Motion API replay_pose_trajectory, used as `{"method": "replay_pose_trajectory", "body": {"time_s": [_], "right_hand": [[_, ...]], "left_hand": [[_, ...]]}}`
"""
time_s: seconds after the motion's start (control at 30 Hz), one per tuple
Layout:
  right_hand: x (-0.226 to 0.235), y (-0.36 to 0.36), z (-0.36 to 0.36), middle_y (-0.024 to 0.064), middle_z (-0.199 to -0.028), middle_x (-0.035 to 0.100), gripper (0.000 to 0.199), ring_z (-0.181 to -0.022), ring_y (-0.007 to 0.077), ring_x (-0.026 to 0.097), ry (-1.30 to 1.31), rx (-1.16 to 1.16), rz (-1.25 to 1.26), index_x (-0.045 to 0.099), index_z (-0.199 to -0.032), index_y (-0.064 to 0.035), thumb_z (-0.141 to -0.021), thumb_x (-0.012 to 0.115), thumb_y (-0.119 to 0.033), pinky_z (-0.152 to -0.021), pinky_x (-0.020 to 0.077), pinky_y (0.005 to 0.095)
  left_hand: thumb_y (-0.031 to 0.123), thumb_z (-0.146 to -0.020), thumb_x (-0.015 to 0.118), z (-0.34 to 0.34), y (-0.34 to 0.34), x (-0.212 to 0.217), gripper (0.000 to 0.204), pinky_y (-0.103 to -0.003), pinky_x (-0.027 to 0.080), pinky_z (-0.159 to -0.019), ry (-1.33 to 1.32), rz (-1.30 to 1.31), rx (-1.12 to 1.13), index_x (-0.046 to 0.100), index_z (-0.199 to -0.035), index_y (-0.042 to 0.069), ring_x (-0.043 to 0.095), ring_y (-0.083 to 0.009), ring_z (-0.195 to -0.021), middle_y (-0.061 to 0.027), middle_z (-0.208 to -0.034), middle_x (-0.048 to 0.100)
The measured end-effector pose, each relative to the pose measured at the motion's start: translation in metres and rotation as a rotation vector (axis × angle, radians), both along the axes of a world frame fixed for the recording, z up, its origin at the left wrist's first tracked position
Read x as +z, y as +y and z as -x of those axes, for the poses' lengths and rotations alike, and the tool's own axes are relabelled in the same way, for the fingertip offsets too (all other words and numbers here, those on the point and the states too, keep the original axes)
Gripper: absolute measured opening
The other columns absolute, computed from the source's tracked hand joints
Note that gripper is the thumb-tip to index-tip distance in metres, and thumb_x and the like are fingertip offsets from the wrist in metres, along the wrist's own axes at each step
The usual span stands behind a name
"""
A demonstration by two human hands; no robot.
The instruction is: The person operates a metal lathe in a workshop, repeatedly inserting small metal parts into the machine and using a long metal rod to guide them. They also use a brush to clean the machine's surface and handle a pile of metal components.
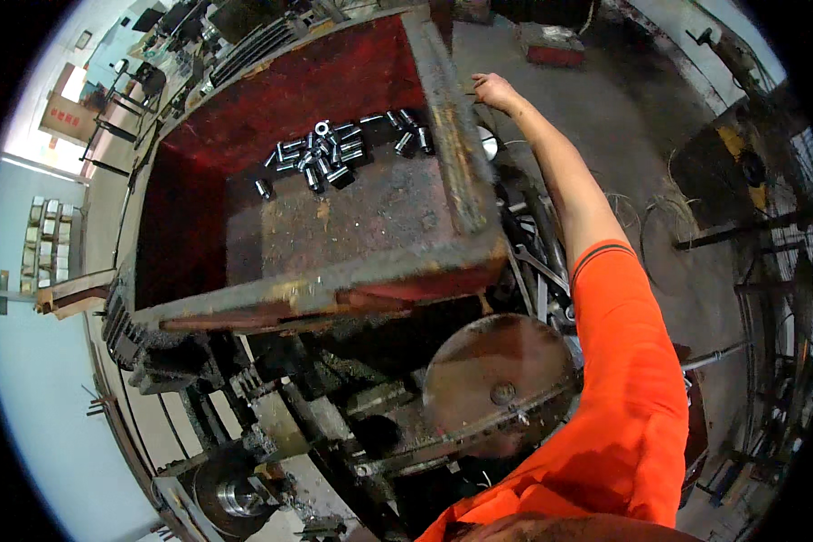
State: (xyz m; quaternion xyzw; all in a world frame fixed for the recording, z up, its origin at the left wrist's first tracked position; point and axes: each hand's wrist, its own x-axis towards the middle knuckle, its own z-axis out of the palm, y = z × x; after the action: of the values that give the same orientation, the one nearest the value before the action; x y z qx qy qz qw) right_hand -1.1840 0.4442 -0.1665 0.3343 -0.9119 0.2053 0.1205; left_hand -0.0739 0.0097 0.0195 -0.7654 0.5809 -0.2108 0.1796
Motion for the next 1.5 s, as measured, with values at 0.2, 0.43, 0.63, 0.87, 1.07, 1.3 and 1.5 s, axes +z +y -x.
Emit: {"method": "replay_pose_trajectory", "body": {"time_s": [0.2,0.43,0.63,0.87,1.07,1.3,1.5], "right_hand": [[0.013,-0.037,-0.025,0.0086,-0.064,0.058,0.022,-0.056,0.0214,0.052,-0.749,-0.234,0.447,0.059,-0.069,0.0006,-0.066,0.062,-0.021,-0.049,0.0402,0.0356],[0.059,-0.008,-0.046,0.0012,-0.063,0.056,0.02,-0.052,0.0125,0.042,-0.726,-0.196,0.293,0.067,-0.079,-0.0033,-0.067,0.062,-0.019,-0.049,0.036,0.0287],[0.109,-0.001,-0.055,-0.0002,-0.069,0.063,0.028,-0.061,0.0087,0.05,-0.77,-0.017,0.382,0.071,-0.093,-0.0069,-0.071,0.056,-0.015,-0.056,0.0401,0.0266],[0.152,-0.005,-0.076,0.0013,-0.083,0.066,0.03,-0.071,0.0085,0.051,-0.683,0.102,0.604,0.071,-0.095,-0.0065,-0.071,0.052,-0.007,-0.065,0.0414,0.024],[0.187,0.018,-0.096,0.0013,-0.078,0.063,0.025,-0.063,0.0083,0.05,-0.801,0.135,0.708,0.07,-0.094,-0.0062,-0.074,0.058,-0.015,-0.056,0.041,0.0222],[0.236,-0.03,-0.128,0.0054,-0.075,0.062,0.017,-0.057,0.0091,0.056,-0.982,0.182,1.079,0.068,-0.081,-0.002,-0.075,0.063,-0.017,-0.041,0.0347,0.0209],[0.267,-0.07,-0.117,0.0025,-0.062,0.056,0.016,-0.048,0.0068,0.049,-0.854,0.093,1.033,0.067,-0.077,0.0001,-0.073,0.063,-0.015,-0.036,0.0283,0.0197]], "left_hand": [[0.027,-0.07,0.06,-0.017,0.029,0.008,0.028,-0.047,0.051,-0.068,-0.05,-0.012,0.076,0.068,-0.087,0.006,0.062,-0.0294,-0.08,-0.018,-0.091,0.061],[0.031,-0.071,0.061,-0.022,0.014,-0.006,0.032,-0.049,0.05,-0.068,-0.062,-0.039,0.064,0.067,-0.091,0.006,0.061,-0.0307,-0.084,-0.0182,-0.095,0.06],[0.034,-0.072,0.061,-0.022,0.011,-0.015,0.036,-0.05,0.05,-0.068,-0.014,-0.073,0.051,0.066,-0.093,0.006,0.061,-0.0319,-0.088,-0.0184,-0.099,0.06],[0.037,-0.073,0.062,-0.062,0.021,-0.015,0.04,-0.052,0.05,-0.069,0.011,-0.097,0.098,0.066,-0.097,0.006,0.06,-0.0333,-0.091,-0.0187,-0.103,0.059],[0.04,-0.072,0.061,-0.119,0.026,-0.036,0.045,-0.05,0.05,-0.069,-0.375,-0.104,-0.069,0.065,-0.093,0.001,0.06,-0.0324,-0.092,-0.0218,-0.103,0.058],[0.035,-0.072,0.059,-0.082,0.031,-0.036,0.037,-0.05,0.048,-0.071,-0.04,0.001,-0.059,0.065,-0.091,0.003,0.06,-0.0329,-0.088,-0.0197,-0.098,0.06],[0.03,-0.071,0.057,-0.079,0.042,-0.022,0.032,-0.05,0.046,-0.073,-0.041,0.019,-0.068,0.066,-0.089,0.005,0.059,-0.0334,-0.086,-0.0178,-0.093,0.061]]}}
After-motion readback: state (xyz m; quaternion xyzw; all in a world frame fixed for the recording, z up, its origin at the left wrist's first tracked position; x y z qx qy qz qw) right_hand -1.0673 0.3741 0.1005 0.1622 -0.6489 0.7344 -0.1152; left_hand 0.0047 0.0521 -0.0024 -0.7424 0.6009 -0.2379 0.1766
